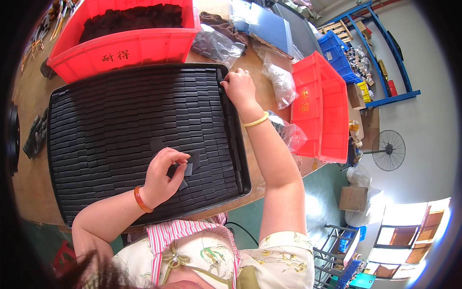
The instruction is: The person inserts small components into rubber sleeves by hand, arranges them onto a tray, and then carries the tray to a different workstation.
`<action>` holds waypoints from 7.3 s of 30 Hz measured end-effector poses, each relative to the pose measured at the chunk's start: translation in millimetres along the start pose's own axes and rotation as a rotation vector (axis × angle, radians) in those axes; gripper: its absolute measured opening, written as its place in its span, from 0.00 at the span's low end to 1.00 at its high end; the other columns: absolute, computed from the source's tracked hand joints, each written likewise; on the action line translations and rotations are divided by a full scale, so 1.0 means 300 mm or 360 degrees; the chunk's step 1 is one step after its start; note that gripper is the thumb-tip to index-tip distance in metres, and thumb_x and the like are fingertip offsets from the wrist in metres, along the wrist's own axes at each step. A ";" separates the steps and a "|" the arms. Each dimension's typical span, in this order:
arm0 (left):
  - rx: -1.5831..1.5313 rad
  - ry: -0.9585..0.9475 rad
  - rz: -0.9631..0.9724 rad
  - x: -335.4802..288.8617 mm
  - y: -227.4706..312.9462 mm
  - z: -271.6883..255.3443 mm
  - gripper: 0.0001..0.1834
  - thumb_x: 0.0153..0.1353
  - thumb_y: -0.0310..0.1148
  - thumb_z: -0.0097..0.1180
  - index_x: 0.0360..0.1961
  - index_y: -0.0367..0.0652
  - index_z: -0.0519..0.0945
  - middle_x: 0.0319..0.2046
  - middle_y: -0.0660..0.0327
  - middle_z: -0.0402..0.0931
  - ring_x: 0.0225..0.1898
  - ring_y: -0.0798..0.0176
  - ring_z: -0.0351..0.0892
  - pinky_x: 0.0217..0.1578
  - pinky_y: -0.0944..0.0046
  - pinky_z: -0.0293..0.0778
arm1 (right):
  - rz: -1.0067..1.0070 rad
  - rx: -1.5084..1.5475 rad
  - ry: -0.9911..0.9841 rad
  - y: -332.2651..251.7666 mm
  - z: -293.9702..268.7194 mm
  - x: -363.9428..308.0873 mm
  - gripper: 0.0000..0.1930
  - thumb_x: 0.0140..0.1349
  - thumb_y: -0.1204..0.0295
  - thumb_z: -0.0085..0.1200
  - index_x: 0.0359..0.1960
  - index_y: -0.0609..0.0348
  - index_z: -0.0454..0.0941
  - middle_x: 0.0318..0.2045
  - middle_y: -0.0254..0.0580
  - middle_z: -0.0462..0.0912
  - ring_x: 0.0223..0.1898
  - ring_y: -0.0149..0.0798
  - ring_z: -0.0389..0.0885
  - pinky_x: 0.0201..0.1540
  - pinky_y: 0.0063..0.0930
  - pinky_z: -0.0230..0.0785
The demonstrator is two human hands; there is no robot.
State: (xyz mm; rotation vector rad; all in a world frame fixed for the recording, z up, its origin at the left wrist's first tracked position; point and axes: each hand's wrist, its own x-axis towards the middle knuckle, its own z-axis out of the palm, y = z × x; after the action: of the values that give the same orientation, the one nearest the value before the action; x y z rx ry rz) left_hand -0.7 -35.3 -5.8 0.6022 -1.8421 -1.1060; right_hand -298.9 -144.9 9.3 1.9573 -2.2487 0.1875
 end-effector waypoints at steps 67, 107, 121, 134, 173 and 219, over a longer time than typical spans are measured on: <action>0.0487 0.0075 0.0205 0.014 0.004 -0.017 0.16 0.50 0.20 0.59 0.41 0.46 0.78 0.36 0.61 0.76 0.41 0.56 0.75 0.46 0.57 0.66 | -0.0020 0.0894 0.0136 -0.020 -0.200 -0.337 0.08 0.56 0.72 0.61 0.36 0.61 0.81 0.30 0.46 0.80 0.31 0.46 0.79 0.36 0.35 0.71; 0.0397 0.0009 -0.0343 0.077 0.084 -0.105 0.08 0.54 0.25 0.64 0.33 0.39 0.76 0.27 0.64 0.73 0.27 0.70 0.69 0.30 0.69 0.68 | -0.0035 0.1297 0.0342 -0.163 -0.165 -0.815 0.06 0.61 0.71 0.58 0.36 0.61 0.79 0.30 0.44 0.81 0.29 0.41 0.79 0.33 0.30 0.71; 0.0442 -0.0060 -0.0584 -0.006 0.081 -0.185 0.08 0.52 0.25 0.64 0.33 0.39 0.77 0.29 0.63 0.74 0.28 0.71 0.71 0.32 0.70 0.69 | -0.0162 0.1141 -0.0089 -0.349 -0.133 -0.632 0.14 0.53 0.67 0.65 0.36 0.60 0.76 0.30 0.42 0.79 0.36 0.46 0.79 0.41 0.37 0.72; 0.0077 0.0192 -0.0759 -0.103 0.088 -0.309 0.07 0.57 0.24 0.62 0.35 0.40 0.76 0.28 0.68 0.75 0.29 0.77 0.70 0.31 0.75 0.68 | -0.0416 0.0696 -0.0492 -0.594 -0.145 -0.573 0.18 0.51 0.65 0.67 0.40 0.58 0.75 0.42 0.50 0.74 0.43 0.50 0.78 0.46 0.39 0.75; -0.0032 0.0736 -0.0818 -0.097 0.047 -0.424 0.09 0.57 0.23 0.63 0.38 0.43 0.77 0.31 0.73 0.70 0.27 0.82 0.62 0.28 0.79 0.59 | -0.0552 0.1142 -0.0398 -0.446 -0.154 -0.416 0.32 0.52 0.71 0.65 0.60 0.59 0.69 0.32 0.42 0.77 0.36 0.45 0.77 0.42 0.36 0.71; 0.1054 0.0688 -0.0077 0.199 -0.087 -1.032 0.12 0.68 0.31 0.52 0.48 0.35 0.77 0.40 0.55 0.81 0.43 0.61 0.80 0.47 0.65 0.74 | 0.0356 0.0982 0.0485 0.014 -0.174 -0.851 0.16 0.64 0.73 0.54 0.51 0.65 0.73 0.43 0.49 0.79 0.46 0.46 0.78 0.53 0.37 0.68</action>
State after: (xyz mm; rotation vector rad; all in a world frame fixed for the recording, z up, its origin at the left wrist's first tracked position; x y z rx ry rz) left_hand 237.6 -231.2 64.6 1.1661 -1.7854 -0.3206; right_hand -266.9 113.6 10.2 1.7277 -2.3646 1.2442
